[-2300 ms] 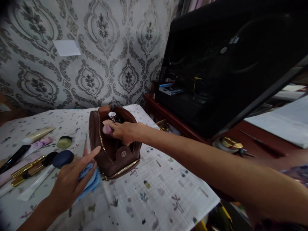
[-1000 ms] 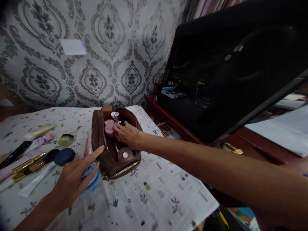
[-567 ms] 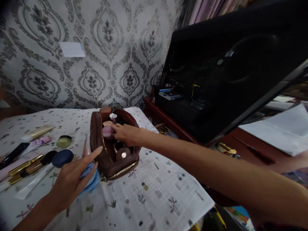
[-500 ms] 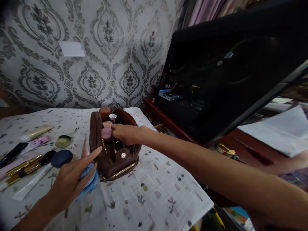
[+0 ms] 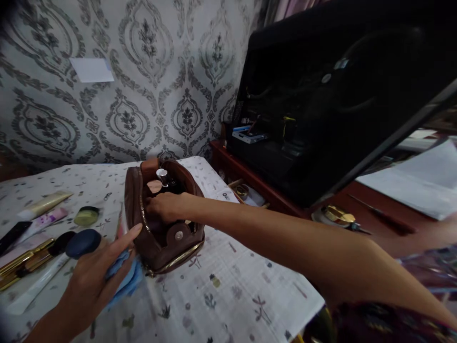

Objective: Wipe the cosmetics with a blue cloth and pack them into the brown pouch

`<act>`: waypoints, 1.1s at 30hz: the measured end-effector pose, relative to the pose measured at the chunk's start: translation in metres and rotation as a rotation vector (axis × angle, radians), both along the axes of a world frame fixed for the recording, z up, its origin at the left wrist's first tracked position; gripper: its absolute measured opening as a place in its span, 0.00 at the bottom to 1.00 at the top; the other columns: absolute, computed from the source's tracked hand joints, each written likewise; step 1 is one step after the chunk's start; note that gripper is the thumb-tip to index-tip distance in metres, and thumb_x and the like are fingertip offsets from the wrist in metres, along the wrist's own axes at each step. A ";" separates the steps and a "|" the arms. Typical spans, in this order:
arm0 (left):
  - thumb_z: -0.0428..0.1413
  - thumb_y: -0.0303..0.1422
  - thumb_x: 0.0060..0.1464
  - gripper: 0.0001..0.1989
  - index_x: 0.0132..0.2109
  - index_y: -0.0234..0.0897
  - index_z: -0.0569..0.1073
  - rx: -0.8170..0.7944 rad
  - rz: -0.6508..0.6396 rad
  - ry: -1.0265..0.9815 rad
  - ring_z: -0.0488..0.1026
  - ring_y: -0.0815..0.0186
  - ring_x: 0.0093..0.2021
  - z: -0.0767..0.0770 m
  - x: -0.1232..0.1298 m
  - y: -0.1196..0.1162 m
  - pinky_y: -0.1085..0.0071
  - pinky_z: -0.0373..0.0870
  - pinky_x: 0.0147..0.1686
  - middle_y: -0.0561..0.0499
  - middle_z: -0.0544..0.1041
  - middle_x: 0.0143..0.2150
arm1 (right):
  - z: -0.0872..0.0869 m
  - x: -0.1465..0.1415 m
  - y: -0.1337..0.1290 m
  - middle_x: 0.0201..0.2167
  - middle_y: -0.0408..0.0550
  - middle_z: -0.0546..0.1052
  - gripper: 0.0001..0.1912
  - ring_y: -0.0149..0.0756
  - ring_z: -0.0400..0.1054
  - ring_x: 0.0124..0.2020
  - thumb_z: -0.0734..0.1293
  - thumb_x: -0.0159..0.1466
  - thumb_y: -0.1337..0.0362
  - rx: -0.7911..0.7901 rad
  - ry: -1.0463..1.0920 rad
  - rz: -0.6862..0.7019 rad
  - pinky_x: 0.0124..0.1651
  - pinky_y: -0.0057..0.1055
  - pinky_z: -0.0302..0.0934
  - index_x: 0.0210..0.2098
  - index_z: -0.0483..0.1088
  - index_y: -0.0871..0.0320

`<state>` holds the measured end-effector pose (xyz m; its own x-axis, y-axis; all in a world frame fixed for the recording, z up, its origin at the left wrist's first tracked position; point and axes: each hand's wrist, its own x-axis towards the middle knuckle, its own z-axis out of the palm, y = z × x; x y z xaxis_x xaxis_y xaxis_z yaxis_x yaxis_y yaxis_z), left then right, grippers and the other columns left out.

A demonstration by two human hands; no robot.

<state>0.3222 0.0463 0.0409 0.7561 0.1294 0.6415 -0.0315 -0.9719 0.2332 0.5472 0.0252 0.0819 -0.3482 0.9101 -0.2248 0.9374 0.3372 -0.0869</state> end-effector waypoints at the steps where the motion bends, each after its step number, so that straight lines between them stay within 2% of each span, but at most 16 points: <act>1: 0.47 0.31 0.69 0.23 0.68 0.40 0.59 0.010 0.000 -0.003 0.78 0.72 0.33 0.000 0.001 0.000 0.79 0.70 0.35 0.52 0.80 0.39 | -0.002 -0.001 0.000 0.48 0.59 0.77 0.12 0.45 0.74 0.46 0.66 0.64 0.73 0.014 -0.009 0.006 0.44 0.35 0.67 0.47 0.73 0.66; 3: 0.47 0.30 0.69 0.23 0.68 0.39 0.59 0.034 0.005 -0.005 0.78 0.72 0.34 0.000 0.001 0.001 0.78 0.70 0.36 0.51 0.80 0.41 | -0.002 -0.001 -0.001 0.51 0.61 0.76 0.13 0.45 0.73 0.49 0.65 0.63 0.75 0.049 0.014 0.019 0.46 0.35 0.67 0.48 0.73 0.66; 5: 0.47 0.30 0.68 0.23 0.68 0.38 0.59 0.051 0.001 -0.001 0.79 0.71 0.35 -0.001 0.002 0.002 0.78 0.71 0.37 0.50 0.81 0.41 | 0.002 0.000 -0.001 0.51 0.62 0.76 0.12 0.44 0.73 0.47 0.67 0.63 0.74 0.059 0.086 0.007 0.45 0.33 0.67 0.46 0.73 0.67; 10: 0.48 0.31 0.68 0.23 0.68 0.38 0.60 0.030 0.010 0.000 0.80 0.70 0.38 -0.005 0.000 0.003 0.78 0.71 0.39 0.48 0.81 0.44 | 0.012 0.004 0.004 0.43 0.60 0.78 0.15 0.44 0.73 0.42 0.72 0.55 0.70 0.149 0.197 -0.160 0.40 0.30 0.66 0.43 0.72 0.68; 14: 0.49 0.30 0.67 0.24 0.68 0.38 0.59 0.068 0.036 0.015 0.80 0.70 0.37 -0.005 0.000 0.004 0.78 0.72 0.38 0.49 0.82 0.43 | 0.010 0.004 0.007 0.39 0.55 0.79 0.13 0.42 0.73 0.40 0.73 0.54 0.71 0.099 0.254 -0.223 0.40 0.28 0.66 0.39 0.73 0.66; 19: 0.50 0.31 0.66 0.27 0.70 0.39 0.58 0.179 0.069 0.037 0.81 0.65 0.43 -0.007 -0.004 0.008 0.72 0.74 0.45 0.47 0.82 0.49 | 0.009 0.003 0.008 0.43 0.56 0.78 0.18 0.43 0.74 0.42 0.75 0.50 0.71 0.099 0.298 -0.327 0.41 0.28 0.67 0.41 0.72 0.66; 21: 0.50 0.31 0.67 0.27 0.70 0.40 0.57 0.199 0.076 0.044 0.81 0.63 0.44 -0.008 -0.005 0.010 0.70 0.74 0.47 0.46 0.82 0.51 | 0.015 0.004 0.006 0.42 0.55 0.79 0.16 0.42 0.74 0.42 0.74 0.52 0.72 0.041 0.274 -0.337 0.40 0.28 0.67 0.41 0.72 0.66; 23: 0.49 0.32 0.67 0.29 0.71 0.39 0.54 0.201 0.054 0.064 0.82 0.63 0.42 -0.007 -0.006 0.010 0.70 0.75 0.45 0.45 0.81 0.51 | 0.023 0.006 0.003 0.43 0.56 0.79 0.14 0.43 0.75 0.42 0.72 0.55 0.73 0.008 0.240 -0.349 0.40 0.29 0.67 0.42 0.72 0.66; 27: 0.48 0.31 0.67 0.30 0.72 0.40 0.50 0.190 0.024 0.076 0.82 0.63 0.41 -0.002 -0.005 0.009 0.72 0.77 0.40 0.44 0.80 0.53 | 0.039 0.009 -0.003 0.45 0.59 0.79 0.12 0.44 0.74 0.47 0.64 0.62 0.74 0.083 0.226 -0.409 0.41 0.30 0.66 0.45 0.73 0.67; 30: 0.47 0.32 0.68 0.30 0.73 0.41 0.49 0.213 0.035 0.085 0.82 0.63 0.41 0.000 -0.004 0.009 0.72 0.77 0.42 0.45 0.81 0.52 | 0.043 0.009 -0.005 0.43 0.60 0.80 0.13 0.44 0.75 0.45 0.63 0.62 0.76 0.074 0.238 -0.432 0.39 0.29 0.66 0.44 0.74 0.68; 33: 0.47 0.34 0.68 0.29 0.73 0.41 0.50 0.219 0.050 0.093 0.82 0.63 0.41 0.000 -0.004 0.009 0.72 0.77 0.42 0.45 0.82 0.50 | 0.042 0.003 -0.006 0.44 0.61 0.80 0.13 0.45 0.76 0.44 0.65 0.61 0.75 -0.001 0.248 -0.407 0.39 0.30 0.67 0.46 0.74 0.71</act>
